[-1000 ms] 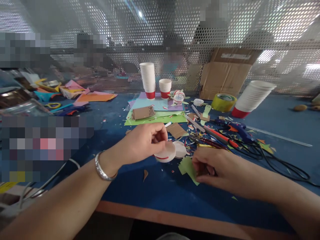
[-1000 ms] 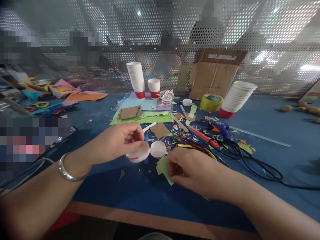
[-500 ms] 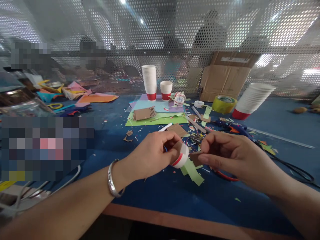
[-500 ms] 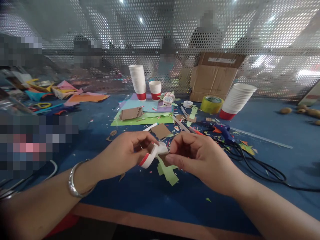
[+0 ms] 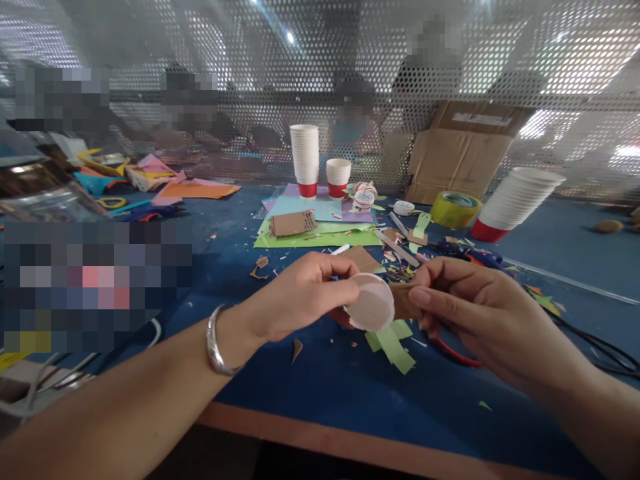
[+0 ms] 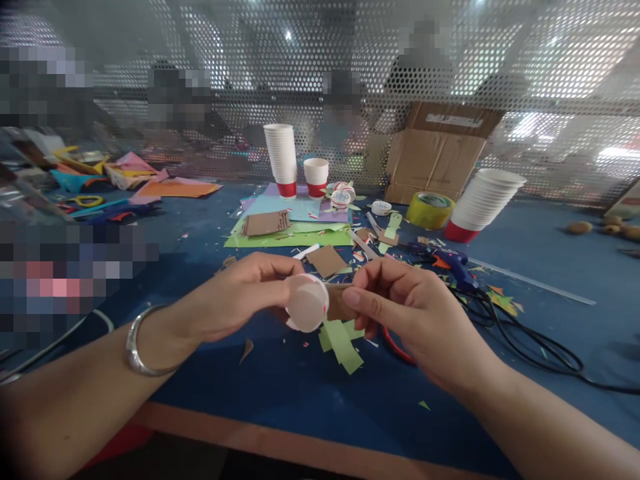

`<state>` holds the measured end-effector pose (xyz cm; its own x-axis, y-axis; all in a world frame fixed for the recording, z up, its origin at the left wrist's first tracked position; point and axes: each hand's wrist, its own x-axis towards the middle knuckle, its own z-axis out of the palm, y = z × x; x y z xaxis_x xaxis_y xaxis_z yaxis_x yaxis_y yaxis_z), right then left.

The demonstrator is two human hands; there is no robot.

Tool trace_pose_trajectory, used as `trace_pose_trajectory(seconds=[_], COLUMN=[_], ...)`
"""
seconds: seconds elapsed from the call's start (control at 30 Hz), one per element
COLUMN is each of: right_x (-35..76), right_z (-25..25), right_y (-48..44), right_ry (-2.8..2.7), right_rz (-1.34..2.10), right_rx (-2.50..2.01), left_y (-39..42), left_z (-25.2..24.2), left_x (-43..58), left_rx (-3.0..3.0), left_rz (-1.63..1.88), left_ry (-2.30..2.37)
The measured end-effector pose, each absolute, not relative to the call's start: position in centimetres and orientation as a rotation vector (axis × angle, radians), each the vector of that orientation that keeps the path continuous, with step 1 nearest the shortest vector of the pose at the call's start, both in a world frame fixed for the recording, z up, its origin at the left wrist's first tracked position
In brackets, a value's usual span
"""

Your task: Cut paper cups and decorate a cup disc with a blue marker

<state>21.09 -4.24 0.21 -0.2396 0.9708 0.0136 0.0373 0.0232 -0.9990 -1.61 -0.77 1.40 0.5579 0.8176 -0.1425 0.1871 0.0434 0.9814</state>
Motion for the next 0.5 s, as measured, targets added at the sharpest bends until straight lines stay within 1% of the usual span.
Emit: trace_pose_trajectory(seconds=[0.07,0.13,0.2,0.23,0.3,0.33,0.4,0.5], right_x=[21.2,21.2,21.2,21.3,21.3,21.3,21.4,21.4], right_z=[0.1,0.1,0.0,0.0,0.1,0.1,0.1,0.0], right_y=[-4.2,-4.5,-5.0,-5.3,-5.8,-6.0,-6.1,-5.9], right_ry=[-1.423,-1.479,-1.597,-1.646,-1.785,-1.887,-2.059,-2.193], right_rz=[1.262,1.066,0.729,0.500,0.128,0.016,-0.089,-0.109], right_rx=[-1.134,-1.187,-1.246,-1.261,-1.191,-1.121,-0.986,-0.853], left_y=[-0.7,-0.6,-0.6,-0.7,-0.7,-0.8,-0.8,-0.8], left_z=[1.5,1.4,1.2,1.1,0.9,0.9,0.9,1.0], left_x=[-1.5,-1.5,-1.4,-1.4,-1.3,-1.2,-1.1,-1.0], left_rx=[1.359,1.296,1.275,1.276,1.291,1.293,1.281,1.223], left_rz=[0.670,0.707,0.684,0.655,0.580,0.543,0.482,0.432], left_ry=[0.883,0.891,0.878,0.868,0.857,0.856,0.851,0.828])
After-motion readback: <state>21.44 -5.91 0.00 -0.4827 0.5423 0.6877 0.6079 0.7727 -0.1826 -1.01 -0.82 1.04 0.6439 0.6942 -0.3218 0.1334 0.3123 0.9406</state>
